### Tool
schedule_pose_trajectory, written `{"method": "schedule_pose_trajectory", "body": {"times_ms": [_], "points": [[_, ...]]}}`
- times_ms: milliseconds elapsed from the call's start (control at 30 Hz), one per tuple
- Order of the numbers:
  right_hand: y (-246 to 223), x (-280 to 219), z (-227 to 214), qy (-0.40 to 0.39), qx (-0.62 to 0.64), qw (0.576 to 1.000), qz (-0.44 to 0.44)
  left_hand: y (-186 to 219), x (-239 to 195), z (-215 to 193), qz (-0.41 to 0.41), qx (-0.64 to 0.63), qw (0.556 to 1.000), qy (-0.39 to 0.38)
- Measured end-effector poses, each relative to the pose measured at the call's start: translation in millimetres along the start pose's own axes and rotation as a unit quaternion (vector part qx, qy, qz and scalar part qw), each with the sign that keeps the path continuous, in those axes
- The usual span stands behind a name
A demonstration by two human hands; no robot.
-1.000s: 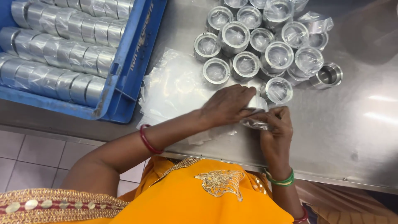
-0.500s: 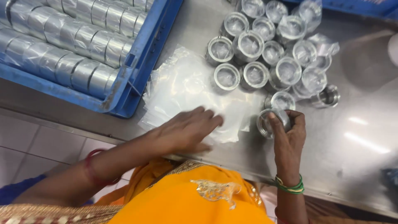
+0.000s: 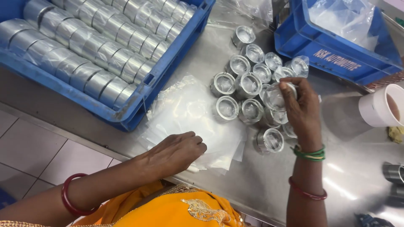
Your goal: Packing cylindrical metal parts into small plastic bags and organizing them into blue storage crates on a metal table.
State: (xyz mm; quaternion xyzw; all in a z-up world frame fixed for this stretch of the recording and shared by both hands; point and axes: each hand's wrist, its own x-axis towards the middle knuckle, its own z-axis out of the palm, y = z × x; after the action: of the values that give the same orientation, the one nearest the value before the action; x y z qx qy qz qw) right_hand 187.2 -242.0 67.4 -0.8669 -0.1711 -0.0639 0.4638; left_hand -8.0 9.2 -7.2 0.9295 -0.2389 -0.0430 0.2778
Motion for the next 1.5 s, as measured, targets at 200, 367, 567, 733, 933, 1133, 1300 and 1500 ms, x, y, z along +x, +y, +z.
{"method": "schedule_pose_trajectory", "body": {"times_ms": [200,367,567,733,933,1133,1300,1500], "points": [[5,4,16,-0.292,-0.134,0.947,-0.012,20,26,6,0.021,-0.061,0.998,0.027],[6,-13,14,-0.028,-0.334,0.905,-0.263,32,59,38,0.081,-0.068,0.994,0.023],[47,-47,-55,0.047,-0.235,0.964,-0.119,32,85,91,0.056,-0.076,0.995,0.033],[149,-63,-103,0.056,-0.259,0.962,0.067,35,95,76,-0.059,-0.188,0.980,-0.028],[156,-124,-74,-0.045,-0.359,0.932,-0.008,37,94,70,-0.111,-0.250,0.962,-0.003],[72,-182,-36,-0.007,-0.362,0.920,0.151,39,92,78,-0.118,-0.241,0.963,0.032],[43,-212,-13,0.060,0.320,0.902,0.283,35,92,80,-0.097,-0.236,0.966,0.042],[32,-196,23,-0.036,0.403,0.867,0.291,14,88,72,-0.017,-0.232,0.971,0.045]]}}
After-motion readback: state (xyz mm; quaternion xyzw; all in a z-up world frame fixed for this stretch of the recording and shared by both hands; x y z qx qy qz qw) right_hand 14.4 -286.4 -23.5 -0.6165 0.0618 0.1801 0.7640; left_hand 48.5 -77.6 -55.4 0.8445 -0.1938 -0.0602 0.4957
